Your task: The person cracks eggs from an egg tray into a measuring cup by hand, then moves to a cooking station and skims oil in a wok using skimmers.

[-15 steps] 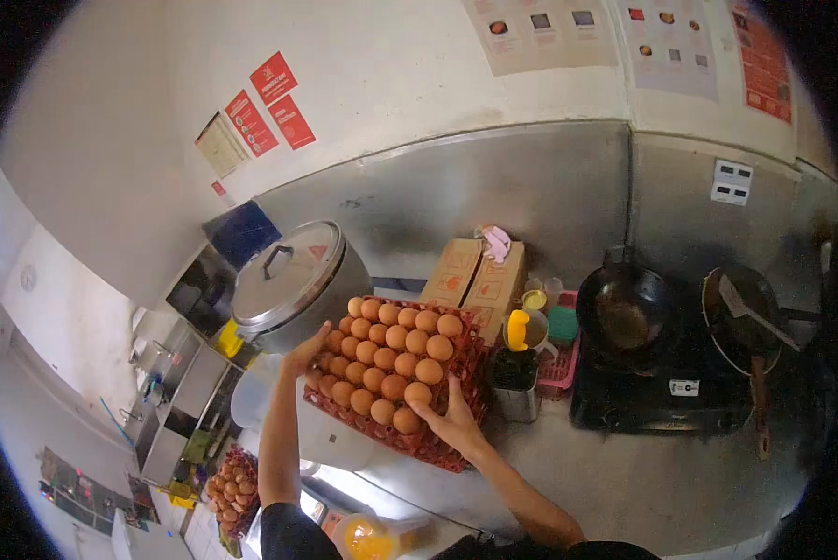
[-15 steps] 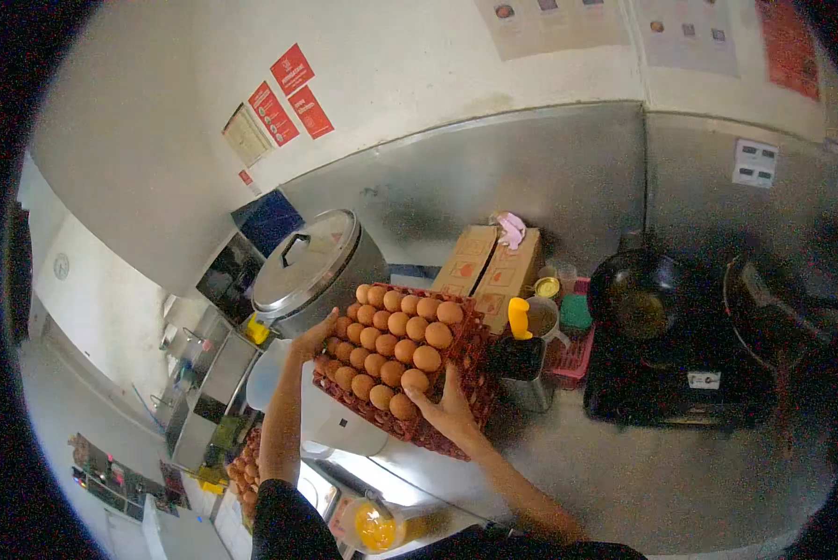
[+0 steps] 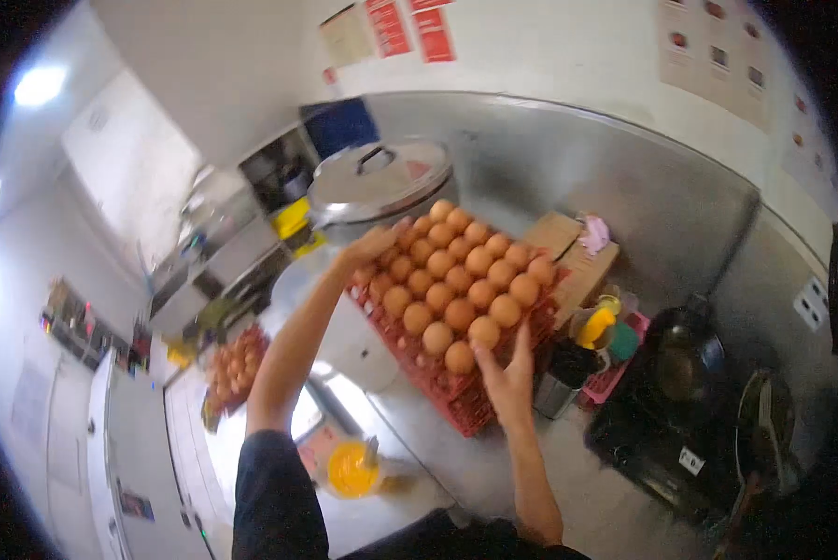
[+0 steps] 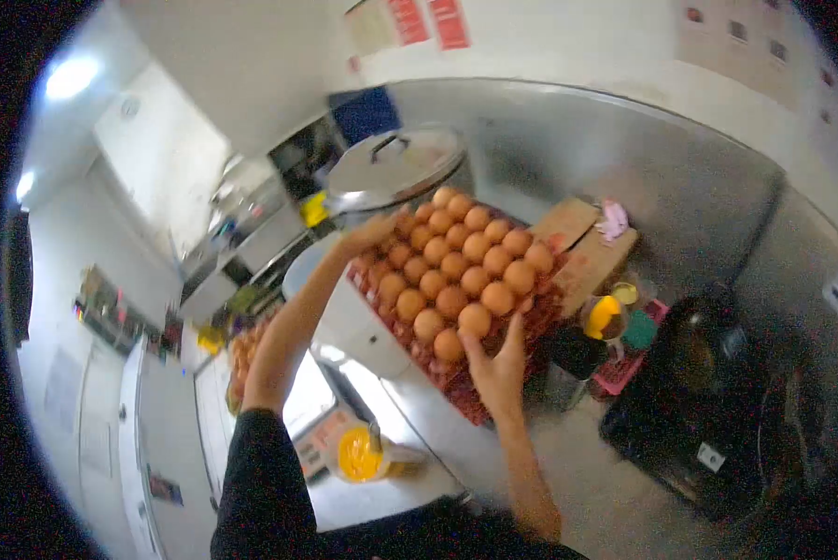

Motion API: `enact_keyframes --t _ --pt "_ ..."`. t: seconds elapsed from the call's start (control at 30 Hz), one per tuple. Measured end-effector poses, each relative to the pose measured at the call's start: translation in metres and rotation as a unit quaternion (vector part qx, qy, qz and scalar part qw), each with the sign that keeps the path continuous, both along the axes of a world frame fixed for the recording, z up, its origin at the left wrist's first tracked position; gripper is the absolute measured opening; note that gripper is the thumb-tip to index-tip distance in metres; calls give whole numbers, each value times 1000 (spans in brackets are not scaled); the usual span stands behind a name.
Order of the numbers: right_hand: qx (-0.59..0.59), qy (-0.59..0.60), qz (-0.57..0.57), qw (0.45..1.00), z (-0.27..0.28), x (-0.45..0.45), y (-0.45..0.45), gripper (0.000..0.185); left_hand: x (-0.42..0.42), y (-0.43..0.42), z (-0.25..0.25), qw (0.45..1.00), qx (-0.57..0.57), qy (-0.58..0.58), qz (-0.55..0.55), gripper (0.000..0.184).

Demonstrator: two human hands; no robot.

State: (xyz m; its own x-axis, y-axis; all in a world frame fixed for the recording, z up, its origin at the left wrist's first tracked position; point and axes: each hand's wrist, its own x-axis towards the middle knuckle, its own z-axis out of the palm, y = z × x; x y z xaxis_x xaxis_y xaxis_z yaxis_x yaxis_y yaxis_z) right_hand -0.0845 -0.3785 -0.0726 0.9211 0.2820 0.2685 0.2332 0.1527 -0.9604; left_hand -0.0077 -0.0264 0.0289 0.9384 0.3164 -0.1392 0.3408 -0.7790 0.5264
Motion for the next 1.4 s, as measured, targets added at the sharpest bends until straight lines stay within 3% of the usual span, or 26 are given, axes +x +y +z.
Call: enact_keyframes --t 0.03,0.1,0.17,0.27,0.3,0.37,0.47,0.5,0.67,0.77,0.83,0.93,0.97,1.0,1.07,1.1,1.17,1.27,1.4 --pt "22 -12 6 1000 10 0 0 96 -1 5 4 999 -27 -23 1 91" --pt "9 -37 10 999 51 -7 -12 93 -36 -20 36 983 14 -180 -41 89" --pt "2 -47 21 999 80 -23 -24 90 -60 -1 54 993 -53 -103 -12 87" --pt "80 4 101 992 110 -54 -36 86 -138 -29 94 985 -151 -59 58 88" --pt "92 -1 114 989 111 -63 -37 86 -166 -39 108 983 -153 -59 78 88" --pt "99 11 149 984 112 -82 -39 87 -217 -63 132 991 -38 -17 129 89" --pt "118 30 211 970 113 -103 -38 89 -278 -82 149 980 -64 -31 184 89" --pt "116 50 233 964 112 -110 -38 89 -294 -95 161 975 -10 8 220 81" --pt "107 90 320 937 96 -143 -43 92 -402 -106 107 964 0 -103 244 65" --pt "48 146 411 899 80 -165 -53 95 -485 -124 53 930 -90 -115 338 61" --pt "-32 186 527 828 59 -179 -51 99 -529 -160 30 899 -140 -150 387 60" --pt "-109 109 579 800 12 -208 -44 101 -584 -210 1 843 -174 -172 479 56" --pt "-118 171 631 747 -5 -229 -40 105 -617 -231 -20 811 -189 -174 525 55" --pt "-129 181 631 743 -18 -238 -37 105 -639 -252 -32 781 -193 -186 565 53" --pt "-171 162 690 684 -37 -253 -32 107 -674 -277 -50 754 -190 -198 597 48" --pt "-183 170 691 679 -44 -256 -26 107 -685 -286 -59 748 -201 -192 603 48" --pt "-226 222 737 597 -50 -264 -11 110 -704 -302 -72 699 -244 -163 652 45" --pt "-276 226 746 562 -88 -278 -2 115 -726 -314 -108 649 -325 -181 664 44" --pt "-305 274 733 543 -118 -293 10 121 -763 -317 -205 663 -313 -202 649 48"
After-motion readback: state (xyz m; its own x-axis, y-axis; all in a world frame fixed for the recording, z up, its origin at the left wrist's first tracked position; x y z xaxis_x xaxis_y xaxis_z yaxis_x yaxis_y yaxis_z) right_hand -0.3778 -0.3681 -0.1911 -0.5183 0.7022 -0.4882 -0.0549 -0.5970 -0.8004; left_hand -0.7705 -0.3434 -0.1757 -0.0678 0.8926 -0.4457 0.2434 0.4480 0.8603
